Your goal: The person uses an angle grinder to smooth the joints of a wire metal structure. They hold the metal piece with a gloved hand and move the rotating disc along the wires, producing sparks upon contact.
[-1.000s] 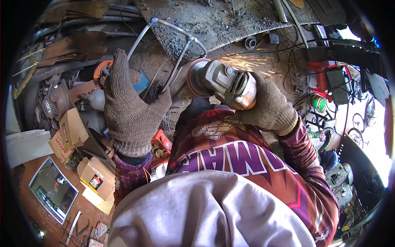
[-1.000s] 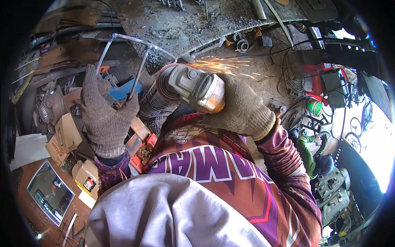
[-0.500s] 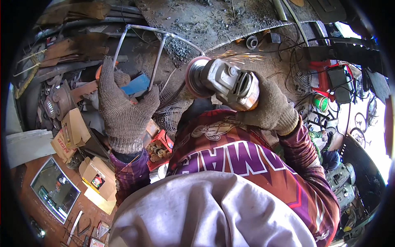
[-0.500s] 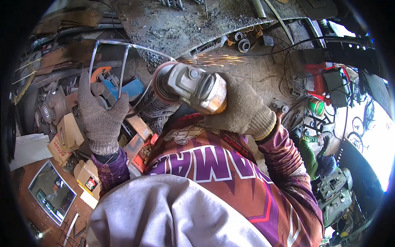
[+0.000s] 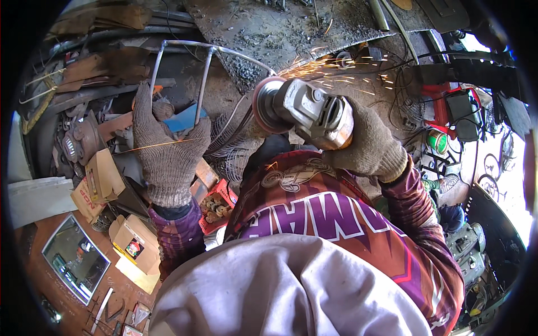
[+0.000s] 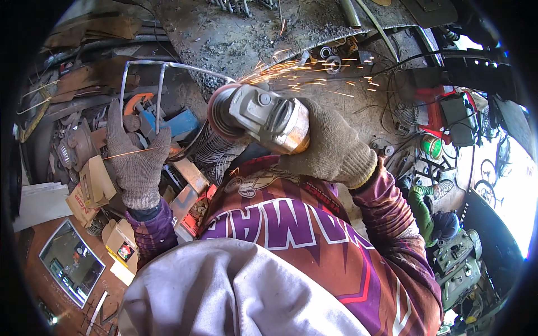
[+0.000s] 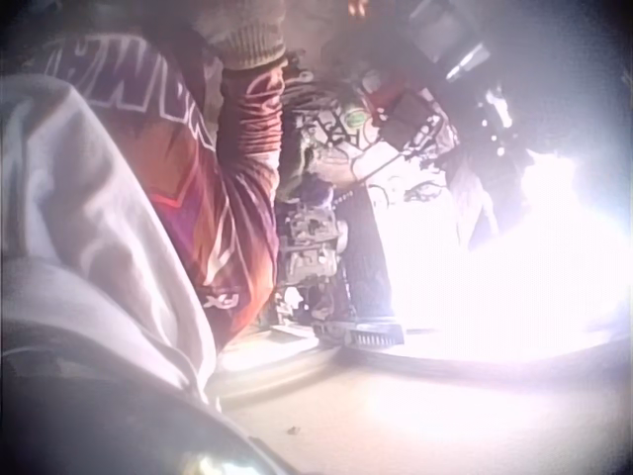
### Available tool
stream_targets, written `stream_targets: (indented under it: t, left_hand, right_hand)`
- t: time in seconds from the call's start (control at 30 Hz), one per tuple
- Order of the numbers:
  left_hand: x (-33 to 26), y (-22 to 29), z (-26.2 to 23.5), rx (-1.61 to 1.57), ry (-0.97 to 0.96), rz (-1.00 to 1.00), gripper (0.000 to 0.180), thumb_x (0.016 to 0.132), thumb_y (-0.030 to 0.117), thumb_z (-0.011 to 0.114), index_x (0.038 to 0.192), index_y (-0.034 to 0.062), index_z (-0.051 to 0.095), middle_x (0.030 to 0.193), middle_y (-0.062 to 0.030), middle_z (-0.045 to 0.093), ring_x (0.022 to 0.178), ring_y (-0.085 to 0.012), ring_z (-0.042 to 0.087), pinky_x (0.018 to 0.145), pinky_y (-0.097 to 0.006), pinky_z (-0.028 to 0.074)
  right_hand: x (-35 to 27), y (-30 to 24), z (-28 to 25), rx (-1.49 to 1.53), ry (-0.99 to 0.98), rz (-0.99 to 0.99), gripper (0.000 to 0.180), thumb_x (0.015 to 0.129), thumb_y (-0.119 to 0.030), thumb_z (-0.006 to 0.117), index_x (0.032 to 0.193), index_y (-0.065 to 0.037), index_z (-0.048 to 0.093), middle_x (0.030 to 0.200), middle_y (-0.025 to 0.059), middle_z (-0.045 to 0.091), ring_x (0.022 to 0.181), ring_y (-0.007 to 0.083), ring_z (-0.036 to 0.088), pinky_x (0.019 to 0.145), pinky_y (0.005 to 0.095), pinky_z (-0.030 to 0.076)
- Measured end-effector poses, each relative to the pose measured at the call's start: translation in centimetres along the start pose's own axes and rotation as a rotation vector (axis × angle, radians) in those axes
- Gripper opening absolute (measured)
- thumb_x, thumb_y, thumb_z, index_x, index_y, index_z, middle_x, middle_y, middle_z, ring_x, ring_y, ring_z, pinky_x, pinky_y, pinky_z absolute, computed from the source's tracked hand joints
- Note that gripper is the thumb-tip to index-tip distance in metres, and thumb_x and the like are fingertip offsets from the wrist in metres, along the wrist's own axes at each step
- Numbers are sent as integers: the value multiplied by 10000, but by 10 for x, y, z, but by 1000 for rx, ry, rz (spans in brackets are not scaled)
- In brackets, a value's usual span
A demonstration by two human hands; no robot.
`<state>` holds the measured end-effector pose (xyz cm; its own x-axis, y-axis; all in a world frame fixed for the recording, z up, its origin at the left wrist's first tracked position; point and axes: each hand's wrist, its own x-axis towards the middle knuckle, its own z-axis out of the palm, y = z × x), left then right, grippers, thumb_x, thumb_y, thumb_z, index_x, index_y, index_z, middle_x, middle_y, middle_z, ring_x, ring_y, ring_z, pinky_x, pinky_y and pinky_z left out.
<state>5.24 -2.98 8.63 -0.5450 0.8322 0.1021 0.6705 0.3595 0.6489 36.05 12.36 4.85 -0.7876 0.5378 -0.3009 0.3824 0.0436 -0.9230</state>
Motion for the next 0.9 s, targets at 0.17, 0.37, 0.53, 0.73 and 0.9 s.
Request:
stream_targets:
  t: [0.17,0.37,0.53,0.73,0.9]
  left_hand:
    - [-2,-1,-1,-31,-15,3,927,674,146,900,1467,-12,446,1233,-112,555,1027,-199,576,928,-334,539]
    - [0,-9,-2,-109,-32,-63,915,677,141,903,1462,-9,457,1240,-93,541,1055,-176,555,913,-317,534]
    - [2,-10,-4,-130,-54,-68,893,690,119,896,1460,-11,461,1228,-89,531,1039,-171,541,910,-314,533]
    - [3,-3,-6,-26,-28,-50,843,704,94,883,1440,-6,485,1109,-77,527,985,-158,537,875,-295,536]
    - [0,-21,-4,-158,-14,-48,835,708,95,880,1441,-4,492,1089,-63,551,956,-150,534,849,-279,532]
  right_hand:
    - [2,-8,-2,40,-21,12,890,616,-278,952,1383,-15,586,1283,187,701,1197,321,686,1042,432,531]
    - [-1,-10,-6,-83,-51,24,893,608,-275,960,1373,-8,584,1257,188,708,1183,324,691,1032,425,537]
    - [2,0,-2,24,23,-23,887,624,-292,970,1370,-8,583,1258,189,708,1180,318,691,1039,425,532]
    - [1,-7,-3,67,3,1,882,622,-268,961,1373,-2,583,1255,177,712,1178,298,691,1042,418,530]
    - [0,-13,-5,5,-12,14,904,612,-283,966,1379,-2,581,1238,176,719,1162,298,700,1030,418,538]
